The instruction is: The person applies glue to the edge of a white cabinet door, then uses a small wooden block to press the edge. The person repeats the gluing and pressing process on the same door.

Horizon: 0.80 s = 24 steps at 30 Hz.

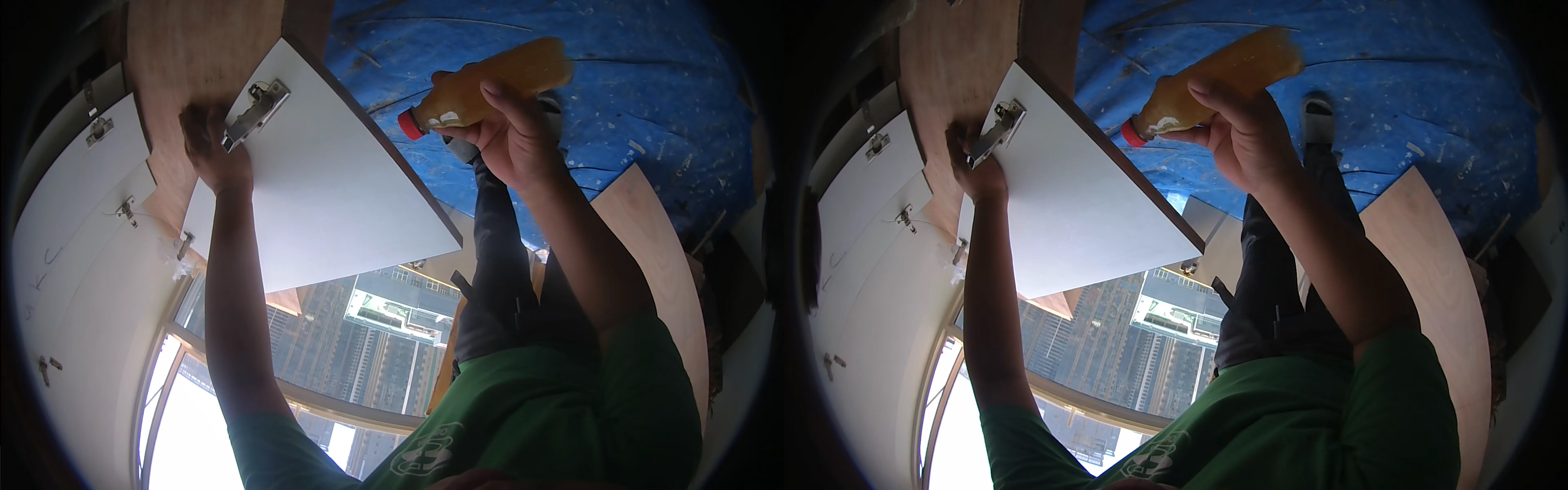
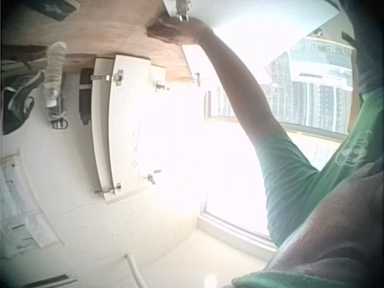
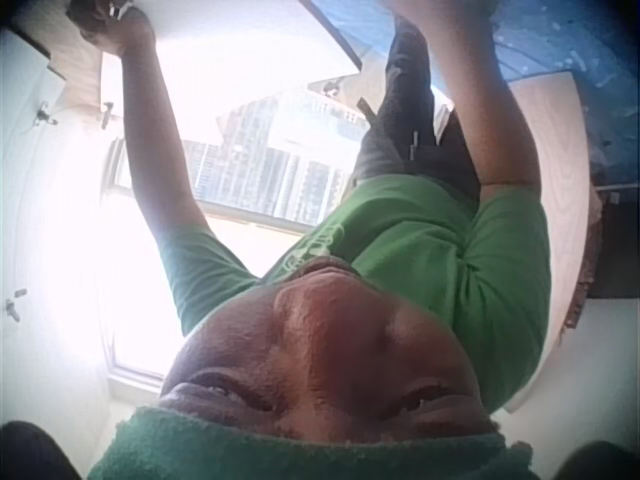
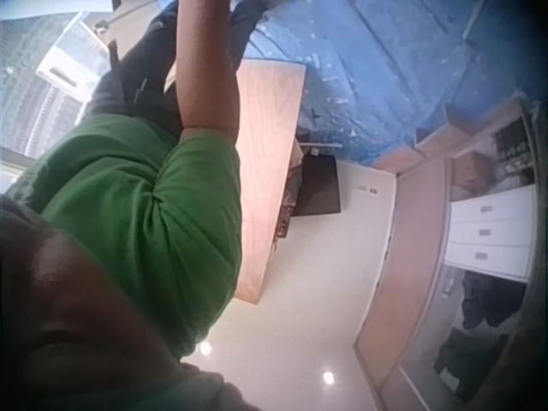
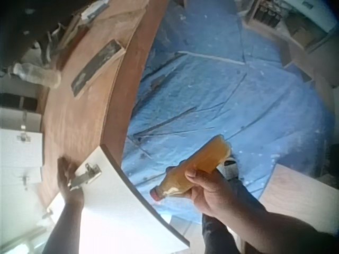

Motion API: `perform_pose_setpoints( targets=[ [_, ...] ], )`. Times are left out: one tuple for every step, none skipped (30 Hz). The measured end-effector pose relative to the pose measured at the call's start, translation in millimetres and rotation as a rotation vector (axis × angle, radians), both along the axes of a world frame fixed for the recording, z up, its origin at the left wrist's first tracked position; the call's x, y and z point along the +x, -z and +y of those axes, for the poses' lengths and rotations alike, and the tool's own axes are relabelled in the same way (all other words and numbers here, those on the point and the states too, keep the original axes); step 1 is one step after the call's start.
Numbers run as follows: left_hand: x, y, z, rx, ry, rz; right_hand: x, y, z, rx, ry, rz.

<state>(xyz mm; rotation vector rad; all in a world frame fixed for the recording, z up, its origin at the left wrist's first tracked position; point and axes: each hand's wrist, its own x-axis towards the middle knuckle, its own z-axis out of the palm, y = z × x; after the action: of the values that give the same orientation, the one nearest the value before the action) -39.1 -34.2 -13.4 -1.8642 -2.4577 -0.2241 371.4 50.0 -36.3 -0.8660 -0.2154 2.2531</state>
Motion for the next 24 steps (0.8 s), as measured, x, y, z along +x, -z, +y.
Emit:
perform_pose_setpoints(
  targets=[
    [0.0,0.1,0.3,-0.014,0.021,0.039,0.8,1.7,2.9,0.005,-0.008,0.039],
    [-0.4,0.0,0.6,-0.025,0.035,0.064,0.1,2.7,3.5,0.005,-0.016,0.044],
    [-1.2,-0.2,1.0,-0.036,0.049,0.089,-1.0,3.6,3.9,0.004,-0.025,0.048],
    [-1.3,-0.8,0.8,-0.047,0.061,0.114,-2.8,3.4,4.1,0.004,-0.036,0.054],
    [-1.2,-0.8,0.5,-0.047,0.054,0.097,-4.9,2.3,2.8,-0.018,-0.031,0.067],
    [-0.9,-0.4,0.3,-0.046,0.046,0.079,-7.1,0.8,0.7,-0.039,-0.026,0.079],
    [-1.9,-0.3,0.0,-0.045,0.038,0.063,-9.2,-0.8,-0.2,-0.060,-0.021,0.093],
    [-3.0,-0.5,-0.4,-0.054,0.046,0.090,-10.7,-1.4,-0.7,-0.071,-0.021,0.090],
    [-4.3,-0.8,-0.8,-0.063,0.053,0.116,-12.2,-1.5,-1.6,-0.082,-0.021,0.087],
    [-5.2,-0.7,-0.9,-0.072,0.062,0.142,-13.2,-1.1,-2.3,-0.092,-0.020,0.083],
    [-5.6,-0.3,-1.2,-0.068,0.053,0.130,-13.5,-0.1,-2.6,-0.095,-0.024,0.074],
    [-5.7,0.2,-1.7,-0.063,0.044,0.118,-13.3,1.1,-2.5,-0.098,-0.029,0.064],
    [-5.0,0.4,-2.0,-0.060,0.035,0.106,-13.4,1.5,-2.4,-0.101,-0.033,0.055],
    [-4.6,0.1,-2.2,-0.065,0.044,0.120,-13.7,1.9,-2.6,-0.098,-0.037,0.048],
    [-4.6,-0.5,-2.1,-0.070,0.053,0.133,-14.0,2.2,-2.8,-0.094,-0.040,0.041],
    [-3.6,-1.5,-1.2,-0.074,0.063,0.147,-14.3,2.3,-2.6,-0.090,-0.044,0.034],
    [-2.0,-1.8,-0.5,-0.075,0.042,0.128,-14.5,2.7,-3.0,-0.089,-0.043,0.038],
    [-0.1,-2.0,0.3,-0.075,0.022,0.108,-14.8,3.3,-3.9,-0.088,-0.042,0.043],
    [0.6,-1.9,0.6,-0.076,0.002,0.088,-15.3,3.2,-4.4,-0.088,-0.041,0.047],
    [1.0,-2.3,1.0,-0.079,0.007,0.099,-15.8,3.0,-5.1,-0.090,-0.039,0.046],
    [1.4,-2.7,1.6,-0.082,0.013,0.109,-16.3,2.6,-6.2,-0.092,-0.036,0.045],
    [1.5,-3.0,1.6,-0.086,0.017,0.119,-16.6,1.9,-7.4,-0.095,-0.035,0.044],
    [1.6,-3.0,2.0,-0.079,0.024,0.118,-15.9,0.9,-8.6,-0.075,-0.028,0.035],
    [1.8,-2.9,2.5,-0.073,0.031,0.116,-14.6,-0.6,-10.2,-0.056,-0.021,0.024]
  ],
)
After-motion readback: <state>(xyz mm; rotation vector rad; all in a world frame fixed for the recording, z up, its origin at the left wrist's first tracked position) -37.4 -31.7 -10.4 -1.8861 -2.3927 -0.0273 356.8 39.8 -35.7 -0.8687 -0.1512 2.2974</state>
